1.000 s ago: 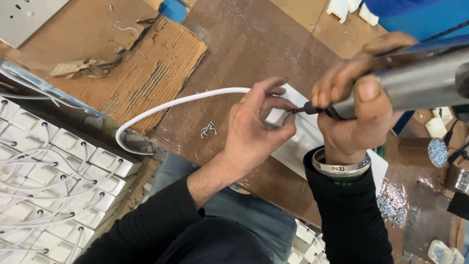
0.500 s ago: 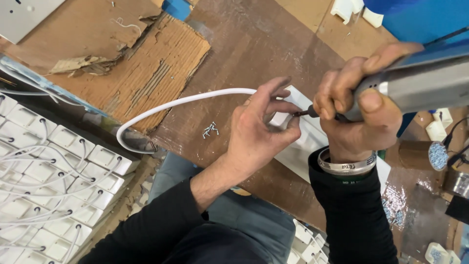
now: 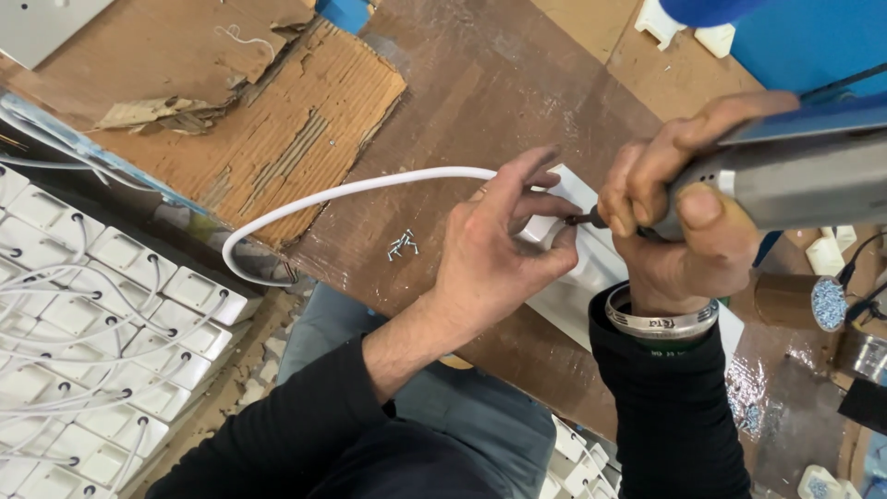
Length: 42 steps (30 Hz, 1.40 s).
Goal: Assembling electronic components and securing screws into white boxes using manual and pneumatic tools.
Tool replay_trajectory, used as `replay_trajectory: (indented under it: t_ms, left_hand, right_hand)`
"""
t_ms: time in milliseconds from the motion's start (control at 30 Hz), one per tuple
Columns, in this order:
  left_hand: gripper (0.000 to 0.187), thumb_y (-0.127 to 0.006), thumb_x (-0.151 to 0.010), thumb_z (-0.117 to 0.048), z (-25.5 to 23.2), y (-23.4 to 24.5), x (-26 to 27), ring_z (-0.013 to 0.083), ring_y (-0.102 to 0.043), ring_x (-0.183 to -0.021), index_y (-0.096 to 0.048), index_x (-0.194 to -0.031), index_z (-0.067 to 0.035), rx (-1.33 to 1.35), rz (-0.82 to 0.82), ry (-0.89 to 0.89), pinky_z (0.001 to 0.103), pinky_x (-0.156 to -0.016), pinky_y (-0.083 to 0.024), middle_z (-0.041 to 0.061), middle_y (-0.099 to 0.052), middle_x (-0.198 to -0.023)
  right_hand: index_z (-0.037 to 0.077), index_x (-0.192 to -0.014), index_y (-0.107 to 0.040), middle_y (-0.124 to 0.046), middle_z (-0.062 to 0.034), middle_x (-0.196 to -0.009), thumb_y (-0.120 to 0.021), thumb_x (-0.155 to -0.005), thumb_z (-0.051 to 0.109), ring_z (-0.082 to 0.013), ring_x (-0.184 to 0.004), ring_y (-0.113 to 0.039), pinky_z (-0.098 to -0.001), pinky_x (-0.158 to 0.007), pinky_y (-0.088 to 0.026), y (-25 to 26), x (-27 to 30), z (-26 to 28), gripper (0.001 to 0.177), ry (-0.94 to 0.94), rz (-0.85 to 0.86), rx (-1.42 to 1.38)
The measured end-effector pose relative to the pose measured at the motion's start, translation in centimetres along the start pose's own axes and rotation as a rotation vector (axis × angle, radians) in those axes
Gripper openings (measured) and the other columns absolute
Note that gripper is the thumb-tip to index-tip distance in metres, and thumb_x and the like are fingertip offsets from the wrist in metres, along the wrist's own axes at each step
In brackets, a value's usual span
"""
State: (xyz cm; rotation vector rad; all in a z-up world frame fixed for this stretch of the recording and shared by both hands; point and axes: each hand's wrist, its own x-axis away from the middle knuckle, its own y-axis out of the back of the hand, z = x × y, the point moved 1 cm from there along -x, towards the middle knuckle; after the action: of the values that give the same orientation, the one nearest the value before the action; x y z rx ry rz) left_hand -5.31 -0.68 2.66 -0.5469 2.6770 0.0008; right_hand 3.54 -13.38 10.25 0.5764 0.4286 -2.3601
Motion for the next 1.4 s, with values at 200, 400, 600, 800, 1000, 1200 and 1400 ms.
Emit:
replay_trajectory:
  t_ms: [200, 400, 600, 800, 1000, 1200, 1400]
  left_hand:
    - [0.072, -0.079, -0.086, -0.008, 0.1, 0.1, 0.1, 0.0199, -0.079, -0.106, -0.045, -0.149, -0.005, -0.021, 0.002, -0.021, 0.028, -0.08, -0.067, 0.008, -0.079, -0.111]
    - [0.072, -0.08, -0.085, -0.009, 0.0, 0.1, 0.0, 0.0215, -0.079, -0.109, -0.044, -0.148, -0.005, -0.042, -0.005, -0.049, 0.03, -0.082, -0.066, 0.007, -0.079, -0.11]
    - [0.074, -0.08, -0.086, -0.009, 0.5, 0.0, 0.1, 0.022, -0.077, -0.112, -0.042, -0.149, -0.005, -0.074, -0.012, -0.079, 0.031, -0.085, -0.065, 0.007, -0.079, -0.11]
    - [0.073, -0.078, -0.086, -0.007, 0.2, -0.1, 0.2, 0.0222, -0.077, -0.113, -0.042, -0.149, -0.004, -0.038, -0.009, -0.078, 0.027, -0.079, -0.067, 0.009, -0.078, -0.113]
    - [0.071, -0.077, -0.082, -0.005, 0.2, -0.4, 0.3, 0.0227, -0.078, -0.107, -0.045, -0.145, -0.004, -0.069, -0.042, -0.115, 0.029, -0.081, -0.067, 0.008, -0.077, -0.113]
    - [0.069, -0.079, -0.081, -0.005, 1.4, -0.3, 0.3, 0.0237, -0.075, -0.115, -0.048, -0.142, -0.003, -0.105, -0.061, -0.188, 0.032, -0.093, -0.062, 0.007, -0.078, -0.11]
    - [0.043, -0.07, -0.095, -0.008, 2.9, 6.2, 0.4, 0.0113, -0.072, -0.11, -0.06, -0.136, -0.002, 0.246, 0.165, 0.113, 0.03, -0.095, -0.06, 0.003, -0.076, -0.119]
  right_hand:
    - [0.007, -0.115, -0.047, -0.044, -0.0076, -0.064, -0.071, -0.094, 0.02, -0.013, -0.045, -0.037, -0.0293, -0.047, -0.041, 0.2, 0.3, -0.4, 0.034, -0.02, 0.003, 0.022]
    - [0.007, -0.116, -0.046, -0.044, -0.006, -0.064, -0.07, -0.095, 0.018, -0.0131, -0.046, -0.038, -0.0295, -0.049, -0.041, -0.2, 0.0, -0.5, 0.034, -0.013, -0.016, -0.002]
    - [0.008, -0.114, -0.046, -0.045, -0.0075, -0.066, -0.07, -0.095, 0.015, -0.014, -0.047, -0.04, -0.0291, -0.047, -0.042, 0.4, 0.1, -0.9, 0.032, -0.024, -0.006, -0.034]
    - [0.004, -0.116, -0.049, -0.043, -0.007, -0.071, -0.074, -0.097, 0.017, -0.0144, -0.049, -0.038, -0.0293, -0.049, -0.039, 0.9, 0.3, -1.6, 0.034, 0.004, -0.037, -0.07]
    - [0.005, -0.124, -0.049, -0.046, -0.007, -0.07, -0.076, -0.099, 0.022, -0.0158, -0.053, -0.042, -0.0261, -0.047, -0.038, 1.4, 0.1, -2.4, 0.04, -0.056, -0.038, -0.133]
    - [0.005, -0.119, -0.049, -0.046, -0.0071, -0.073, -0.075, -0.101, 0.019, -0.0183, -0.054, -0.044, -0.0292, -0.046, -0.037, 0.8, -0.4, -2.4, 0.035, 0.039, -0.017, -0.073]
    - [0.002, -0.116, -0.046, -0.046, -0.0076, -0.076, -0.068, -0.104, 0.026, -0.0203, -0.057, -0.05, -0.0317, -0.047, -0.04, 3.4, 1.7, -1.5, 0.034, 0.062, -0.17, -0.085]
